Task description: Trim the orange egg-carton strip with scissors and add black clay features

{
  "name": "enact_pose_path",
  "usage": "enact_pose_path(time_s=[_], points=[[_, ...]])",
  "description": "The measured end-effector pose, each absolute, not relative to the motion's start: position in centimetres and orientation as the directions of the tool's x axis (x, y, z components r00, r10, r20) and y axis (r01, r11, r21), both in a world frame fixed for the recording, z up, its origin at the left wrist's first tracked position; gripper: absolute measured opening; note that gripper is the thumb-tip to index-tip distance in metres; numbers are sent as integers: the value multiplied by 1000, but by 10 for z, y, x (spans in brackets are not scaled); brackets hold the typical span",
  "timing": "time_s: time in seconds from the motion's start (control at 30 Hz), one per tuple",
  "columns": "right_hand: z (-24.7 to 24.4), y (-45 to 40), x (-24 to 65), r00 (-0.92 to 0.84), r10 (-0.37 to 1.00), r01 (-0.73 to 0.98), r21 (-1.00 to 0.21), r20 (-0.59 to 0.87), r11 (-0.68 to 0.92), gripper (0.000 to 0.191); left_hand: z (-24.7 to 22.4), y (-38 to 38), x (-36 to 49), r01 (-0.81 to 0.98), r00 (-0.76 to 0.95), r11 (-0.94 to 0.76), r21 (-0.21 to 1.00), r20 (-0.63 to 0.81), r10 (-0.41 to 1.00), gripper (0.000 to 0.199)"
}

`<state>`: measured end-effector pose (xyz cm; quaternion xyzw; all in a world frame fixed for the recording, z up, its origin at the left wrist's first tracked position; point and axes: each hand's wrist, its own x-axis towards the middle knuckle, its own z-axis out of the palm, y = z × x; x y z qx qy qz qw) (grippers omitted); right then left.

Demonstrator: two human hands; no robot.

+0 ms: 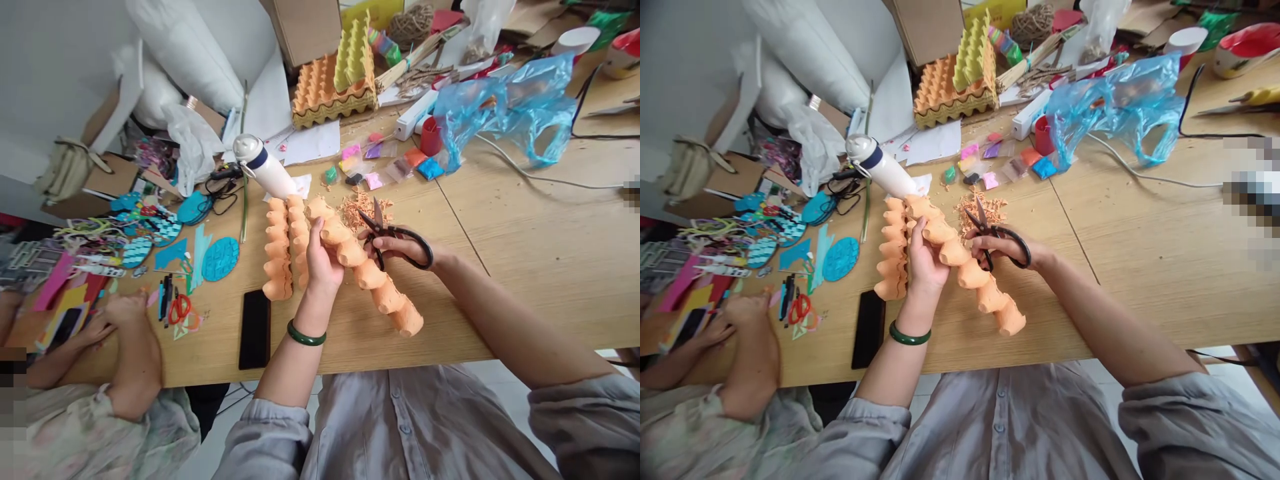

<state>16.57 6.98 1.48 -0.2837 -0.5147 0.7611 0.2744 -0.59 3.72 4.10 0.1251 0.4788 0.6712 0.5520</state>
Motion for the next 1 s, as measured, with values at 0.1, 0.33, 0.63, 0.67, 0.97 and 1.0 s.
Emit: enact_pose_path(time_s=[0.1, 0.33, 0.63, 0.67, 0.97, 1.0], points=[[12, 62, 165, -661, 748, -99, -982, -57, -163, 38, 40, 46, 1, -614, -361, -29, 789, -249, 899, 21], [14, 55, 162, -553, 833, -76, -997, 25, -20, 56, 37, 59, 0, -424, -300, 91, 901, -235, 925, 14], [14, 54, 159, -516, 856, -98, -995, 31, -23, 53, 33, 58, 1, -262, -294, 79, 962, -158, 943, 52], [13, 54, 158, -510, 859, -111, -993, 34, -26, 53, 34, 57, 1, -258, -269, 78, 963, -149, 952, 53], [6, 57, 156, -463, 885, -234, -955, -54, -181, 44, 35, 56, -15, -373, -261, 150, 916, -258, 930, 29], [7, 57, 156, -467, 881, -247, -945, -76, -213, 43, 34, 56, -14, -398, -253, 170, 902, -286, 924, 29]])
